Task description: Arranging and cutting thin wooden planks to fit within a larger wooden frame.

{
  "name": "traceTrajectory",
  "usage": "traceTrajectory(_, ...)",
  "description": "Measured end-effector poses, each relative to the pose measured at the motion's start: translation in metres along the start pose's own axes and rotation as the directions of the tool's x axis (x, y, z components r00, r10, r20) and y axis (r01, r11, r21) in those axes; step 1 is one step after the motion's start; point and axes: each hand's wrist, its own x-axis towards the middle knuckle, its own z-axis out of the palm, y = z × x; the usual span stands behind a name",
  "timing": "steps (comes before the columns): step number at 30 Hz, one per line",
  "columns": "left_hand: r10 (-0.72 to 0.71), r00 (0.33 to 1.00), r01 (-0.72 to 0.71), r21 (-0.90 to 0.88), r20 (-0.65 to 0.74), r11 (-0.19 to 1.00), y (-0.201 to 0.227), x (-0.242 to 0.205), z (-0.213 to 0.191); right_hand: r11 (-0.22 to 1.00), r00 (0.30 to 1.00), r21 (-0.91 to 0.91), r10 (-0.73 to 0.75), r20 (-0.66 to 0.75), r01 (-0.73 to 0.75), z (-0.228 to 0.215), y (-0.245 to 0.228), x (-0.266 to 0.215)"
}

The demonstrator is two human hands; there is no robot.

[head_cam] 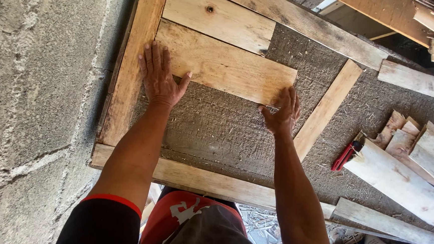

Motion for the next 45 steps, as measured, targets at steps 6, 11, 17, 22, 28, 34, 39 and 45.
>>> traceTrajectory(6, 0.000, 1.000, 0.000, 0.031, -0.003, 1.000, 0.000, 0.000, 0.003, 0.998, 0.999, 0.055, -0.035, -0.042, 0.038, 0.001, 0.007, -0.002)
traceTrajectory(11, 0.007, 1.000, -0.007, 0.023, -0.008, 1.000, 0.000, -0.001, 0.001, 0.999, 0.999, -0.004, -0.050, 0.003, 0.050, 0.001, 0.007, 0.000)
traceTrajectory(17, 0.018, 0.999, -0.018, -0.003, -0.036, 1.000, 0.000, -0.001, 0.001, 0.999, 0.998, -0.027, -0.035, 0.048, 0.036, 0.002, 0.008, 0.000)
traceTrajectory(22, 0.040, 0.997, -0.039, 0.016, -0.061, 0.999, 0.000, -0.003, 0.002, 1.000, 0.999, -0.009, 0.001, 0.054, 0.000, -0.001, 0.003, -0.002)
traceTrajectory(28, 0.035, 0.998, -0.038, -0.045, -0.049, 0.998, 0.001, -0.004, -0.003, 0.999, 0.999, -0.012, -0.045, 0.027, 0.046, 0.002, 0.008, -0.003)
traceTrajectory(34, 0.023, 0.999, -0.024, -0.023, -0.038, 0.999, 0.001, -0.001, 0.000, 0.994, 0.994, -0.029, -0.104, 0.024, 0.105, -0.004, 0.005, -0.004)
traceTrajectory(39, 0.034, 0.998, -0.038, -0.060, -0.059, 0.998, -0.001, -0.006, 0.005, 0.998, 0.997, -0.009, -0.068, 0.044, 0.068, -0.006, 0.004, -0.008)
traceTrajectory(45, 0.065, 0.991, -0.070, -0.047, -0.114, 0.996, -0.003, -0.004, 0.011, 0.994, 0.994, -0.026, -0.102, 0.026, 0.103, -0.002, 0.007, -0.005)
